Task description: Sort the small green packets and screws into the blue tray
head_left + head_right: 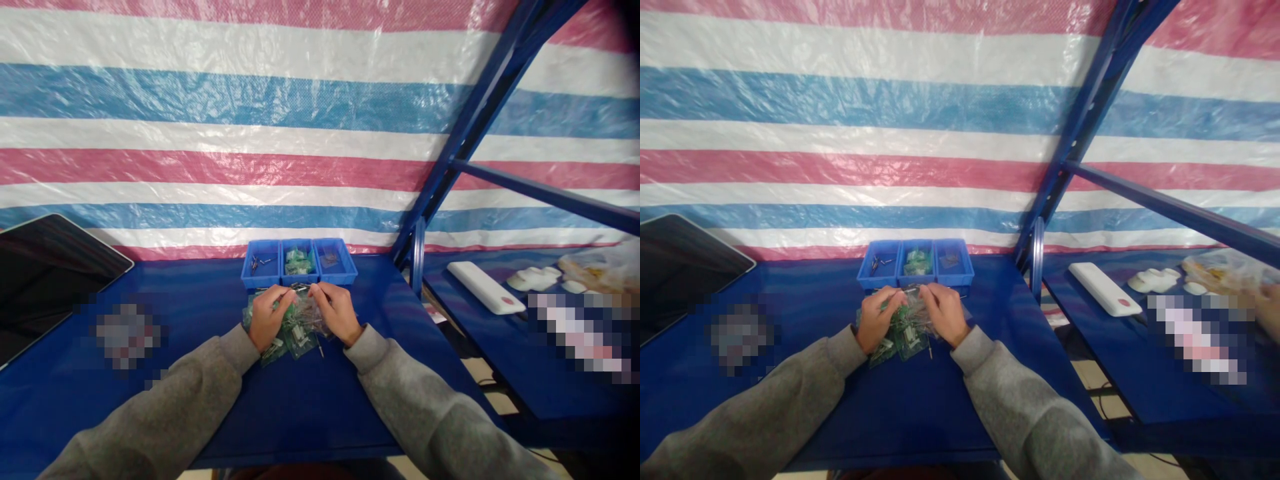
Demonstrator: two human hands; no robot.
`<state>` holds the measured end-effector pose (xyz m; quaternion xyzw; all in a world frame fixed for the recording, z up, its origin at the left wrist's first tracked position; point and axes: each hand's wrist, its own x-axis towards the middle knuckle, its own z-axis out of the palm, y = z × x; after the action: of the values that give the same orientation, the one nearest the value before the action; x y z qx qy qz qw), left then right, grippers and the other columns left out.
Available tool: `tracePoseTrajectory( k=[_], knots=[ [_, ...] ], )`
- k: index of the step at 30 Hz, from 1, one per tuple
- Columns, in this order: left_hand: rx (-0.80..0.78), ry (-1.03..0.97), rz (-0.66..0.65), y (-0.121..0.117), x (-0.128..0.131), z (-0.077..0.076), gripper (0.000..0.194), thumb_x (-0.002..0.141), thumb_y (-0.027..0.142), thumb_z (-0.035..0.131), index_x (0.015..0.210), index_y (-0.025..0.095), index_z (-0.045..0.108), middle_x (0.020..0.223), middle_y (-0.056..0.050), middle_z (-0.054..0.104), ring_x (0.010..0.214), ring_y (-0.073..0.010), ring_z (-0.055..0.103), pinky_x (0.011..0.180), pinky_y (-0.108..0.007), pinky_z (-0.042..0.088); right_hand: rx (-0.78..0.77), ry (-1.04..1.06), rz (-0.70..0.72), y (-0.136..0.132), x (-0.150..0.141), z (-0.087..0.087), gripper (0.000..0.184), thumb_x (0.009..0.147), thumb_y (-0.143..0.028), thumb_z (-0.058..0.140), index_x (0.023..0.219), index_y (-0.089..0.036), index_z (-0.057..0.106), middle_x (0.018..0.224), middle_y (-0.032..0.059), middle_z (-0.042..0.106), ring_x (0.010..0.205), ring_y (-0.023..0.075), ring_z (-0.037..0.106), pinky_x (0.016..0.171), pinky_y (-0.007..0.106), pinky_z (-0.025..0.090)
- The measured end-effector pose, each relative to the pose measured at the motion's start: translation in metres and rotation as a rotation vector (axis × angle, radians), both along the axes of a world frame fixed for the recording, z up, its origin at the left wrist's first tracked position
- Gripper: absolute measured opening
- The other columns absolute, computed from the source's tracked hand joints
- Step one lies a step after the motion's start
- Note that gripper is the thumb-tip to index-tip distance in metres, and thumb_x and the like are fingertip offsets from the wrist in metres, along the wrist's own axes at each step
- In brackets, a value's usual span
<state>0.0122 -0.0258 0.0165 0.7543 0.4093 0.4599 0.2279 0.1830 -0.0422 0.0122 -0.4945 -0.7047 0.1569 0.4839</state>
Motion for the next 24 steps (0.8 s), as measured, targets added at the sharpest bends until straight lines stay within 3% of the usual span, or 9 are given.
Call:
tracePoseTrajectory(
  k=[3, 7, 11, 14, 17, 21, 24],
  knots=[
    [-0.022, -0.110, 0.050, 0.007, 0.001, 0.009, 0.025, 0.088, 0.035, 0.049, 0.080, 0.017, 0.065, 0.077, -0.003, 0.068, 0.074, -0.0152, 0.063, 0.071, -0.025, 0.048, 0.007, 0.012, -0.017, 0.001, 0.001, 0.000, 0.041, 0.094, -0.039, 0.036, 0.074, -0.018, 0.064, 0.062, 0.0008, 0.059, 0.057, 0.0134, 0.052, 0.057, 0.024, 0.037],
    [0.024, -0.170, 0.176, 0.036, -0.009, 0.025, 0.027, 0.086, 0.040, 0.050, 0.087, 0.017, 0.064, 0.079, -0.003, 0.068, 0.074, -0.0163, 0.064, 0.068, -0.025, 0.048, 0.022, 0.013, -0.007, 0.003, 0.002, 0.000, 0.038, 0.094, -0.037, 0.039, 0.074, -0.018, 0.064, 0.063, 0.0010, 0.060, 0.059, 0.0137, 0.053, 0.058, 0.024, 0.037],
    [0.104, 0.060, 0.297, 0.065, -0.028, 0.035, 0.026, 0.085, 0.038, 0.051, 0.088, 0.017, 0.065, 0.080, -0.004, 0.067, 0.077, -0.0181, 0.062, 0.076, -0.030, 0.046, 0.023, -0.003, -0.013, 0.004, 0.003, -0.002, 0.038, 0.093, -0.037, 0.039, 0.073, -0.018, 0.065, 0.063, 0.0016, 0.060, 0.058, 0.0141, 0.053, 0.058, 0.024, 0.037],
    [0.220, 0.163, 0.331, 0.069, -0.032, 0.033, 0.040, 0.080, 0.030, 0.059, 0.118, 0.017, 0.054, 0.113, -0.009, 0.059, 0.106, -0.0233, 0.054, 0.092, -0.037, 0.041, 0.024, -0.011, -0.021, 0.004, 0.003, -0.003, 0.038, 0.093, -0.037, 0.040, 0.072, -0.018, 0.065, 0.063, 0.0015, 0.061, 0.057, 0.0140, 0.052, 0.057, 0.024, 0.037],
    [0.249, 0.225, 0.273, 0.058, -0.026, 0.026, 0.040, 0.082, 0.023, 0.054, 0.121, 0.020, 0.050, 0.121, -0.009, 0.052, 0.114, -0.0227, 0.049, 0.096, -0.037, 0.039, 0.022, -0.014, -0.033, 0.004, 0.004, -0.002, 0.037, 0.093, -0.037, 0.040, 0.071, -0.018, 0.064, 0.062, 0.0014, 0.060, 0.056, 0.0140, 0.052, 0.056, 0.024, 0.037],
    [0.185, 0.414, 0.099, 0.037, -0.018, 0.015, 0.029, 0.078, 0.010, 0.047, 0.101, 0.021, 0.061, 0.093, -0.004, 0.061, 0.088, -0.0183, 0.058, 0.082, -0.031, 0.045, 0.018, -0.020, -0.043, 0.004, 0.004, -0.001, 0.037, 0.093, -0.037, 0.040, 0.072, -0.018, 0.064, 0.062, 0.0015, 0.060, 0.056, 0.0142, 0.052, 0.056, 0.024, 0.036],
    [0.187, 0.658, 0.028, 0.027, -0.019, 0.014, 0.035, 0.068, 0.004, 0.049, 0.093, 0.023, 0.063, 0.092, -0.005, 0.061, 0.091, -0.0224, 0.056, 0.081, -0.034, 0.044, 0.020, -0.026, -0.044, 0.004, 0.004, -0.001, 0.037, 0.093, -0.037, 0.040, 0.071, -0.018, 0.064, 0.061, 0.0013, 0.059, 0.055, 0.0140, 0.051, 0.056, 0.024, 0.036]
  ],
)
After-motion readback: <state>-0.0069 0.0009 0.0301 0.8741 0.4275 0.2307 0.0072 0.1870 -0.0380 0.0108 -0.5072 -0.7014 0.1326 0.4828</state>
